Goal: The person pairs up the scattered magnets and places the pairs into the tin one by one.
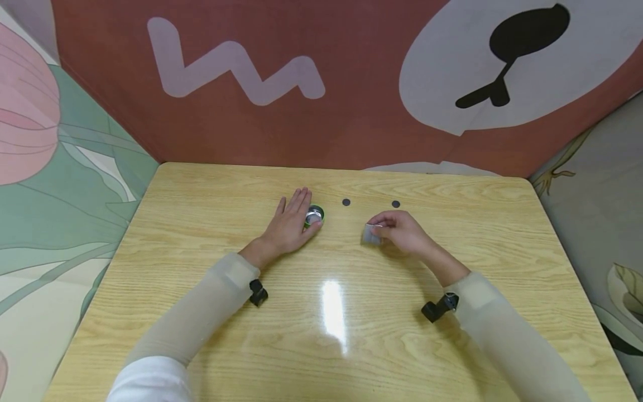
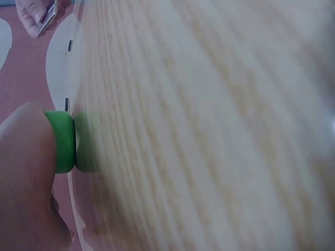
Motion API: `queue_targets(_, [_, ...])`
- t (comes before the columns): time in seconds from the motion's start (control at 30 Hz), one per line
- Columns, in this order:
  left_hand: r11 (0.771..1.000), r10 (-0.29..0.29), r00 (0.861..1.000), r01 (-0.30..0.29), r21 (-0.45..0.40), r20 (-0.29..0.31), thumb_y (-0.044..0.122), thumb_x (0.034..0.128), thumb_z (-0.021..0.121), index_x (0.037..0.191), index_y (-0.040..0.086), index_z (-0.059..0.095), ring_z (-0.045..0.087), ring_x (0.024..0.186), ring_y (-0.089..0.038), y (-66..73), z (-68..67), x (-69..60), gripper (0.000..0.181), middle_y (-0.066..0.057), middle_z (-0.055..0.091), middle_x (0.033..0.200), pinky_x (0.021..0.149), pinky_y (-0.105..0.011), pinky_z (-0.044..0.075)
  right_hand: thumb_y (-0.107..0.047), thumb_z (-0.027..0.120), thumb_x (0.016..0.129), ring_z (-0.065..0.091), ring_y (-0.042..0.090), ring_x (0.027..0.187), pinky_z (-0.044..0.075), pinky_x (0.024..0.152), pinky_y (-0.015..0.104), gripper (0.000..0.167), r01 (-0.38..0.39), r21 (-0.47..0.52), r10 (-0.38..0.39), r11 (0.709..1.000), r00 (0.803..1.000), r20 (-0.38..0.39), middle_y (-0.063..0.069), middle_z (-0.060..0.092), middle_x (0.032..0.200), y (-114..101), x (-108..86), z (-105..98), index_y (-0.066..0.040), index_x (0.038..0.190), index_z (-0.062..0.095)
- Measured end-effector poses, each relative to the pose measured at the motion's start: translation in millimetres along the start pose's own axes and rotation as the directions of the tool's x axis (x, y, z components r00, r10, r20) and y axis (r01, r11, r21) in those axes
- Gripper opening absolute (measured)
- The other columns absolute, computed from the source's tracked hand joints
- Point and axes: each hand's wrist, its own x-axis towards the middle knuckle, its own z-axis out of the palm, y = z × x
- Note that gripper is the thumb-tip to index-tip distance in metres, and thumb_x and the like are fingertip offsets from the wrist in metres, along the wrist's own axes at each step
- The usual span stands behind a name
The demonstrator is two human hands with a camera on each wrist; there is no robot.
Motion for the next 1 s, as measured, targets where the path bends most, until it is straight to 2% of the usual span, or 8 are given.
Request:
queue_targets(0.37, [1.000, 0.002, 1.000, -0.002, -0.003, 0.005, 0.055, 0.1073, 0.033, 0.163, 0.002, 0.001, -0.005, 0.157, -0.025, 1.6, -1.4, -1.0, 0.083, -0.014, -0.001, 0.170, 0.124, -0.052, -0.002, -0.015, 0.063, 0.102, 0.064, 0.031, 0.088, 0.056, 0.082, 0.041, 0.028, -0.023, 0.070, 0.024, 0.997, 1.000, -0.006, 0.009, 0.069, 0.092, -15.5, 14.4, 4.7, 0.001, 0.125, 0.067])
queue_targets(0.63, [1.000, 0.003, 1.000, -0.003, -0.006, -0.002, 0.055, 0.1072, 0.034, 0.163, 0.001, 0.001, -0.005, 0.157, -0.025, 1.7, -1.5, -1.7, 0.083, -0.014, 0.000, 0.170, 0.124, -0.052, -0.002, -0.014, 0.062, 0.103, 0.062, 0.022, 0.088, 0.054, 0.090, 0.047, 0.028, -0.018, 0.102, 0.017, 0.995, 1.000, 0.006, 0.010, 0.070, 0.104, -26.1, 27.8, 9.0, 0.002, 0.126, 0.067])
queue_targets(0.8, [1.000, 0.008, 1.000, -0.008, -0.006, -0.012, 0.054, 0.1070, 0.035, 0.163, 0.001, 0.003, -0.004, 0.157, -0.026, 1.1, -0.4, -1.6, 0.084, -0.015, 0.001, 0.170, 0.124, -0.052, -0.001, -0.012, 0.063, 0.102, 0.061, 0.023, 0.087, 0.052, 0.091, 0.049, 0.028, -0.013, 0.122, 0.012, 0.992, 1.000, 0.004, 0.011, 0.070, 0.104, -34.2, 36.6, 11.6, 0.004, 0.125, 0.067])
queue_targets(1.0, [1.000, 0.008, 1.000, -0.009, -0.022, -0.017, 0.054, 0.1068, 0.036, 0.163, 0.001, 0.002, -0.004, 0.157, -0.026, 0.3, 0.6, -1.3, 0.084, -0.015, 0.001, 0.170, 0.124, -0.052, -0.002, -0.014, 0.063, 0.102, 0.062, 0.023, 0.089, 0.052, 0.092, 0.047, 0.028, -0.004, 0.097, 0.004, 0.995, 1.000, 0.002, 0.011, 0.071, 0.104, -44.5, 43.8, 13.4, 0.002, 0.124, 0.068])
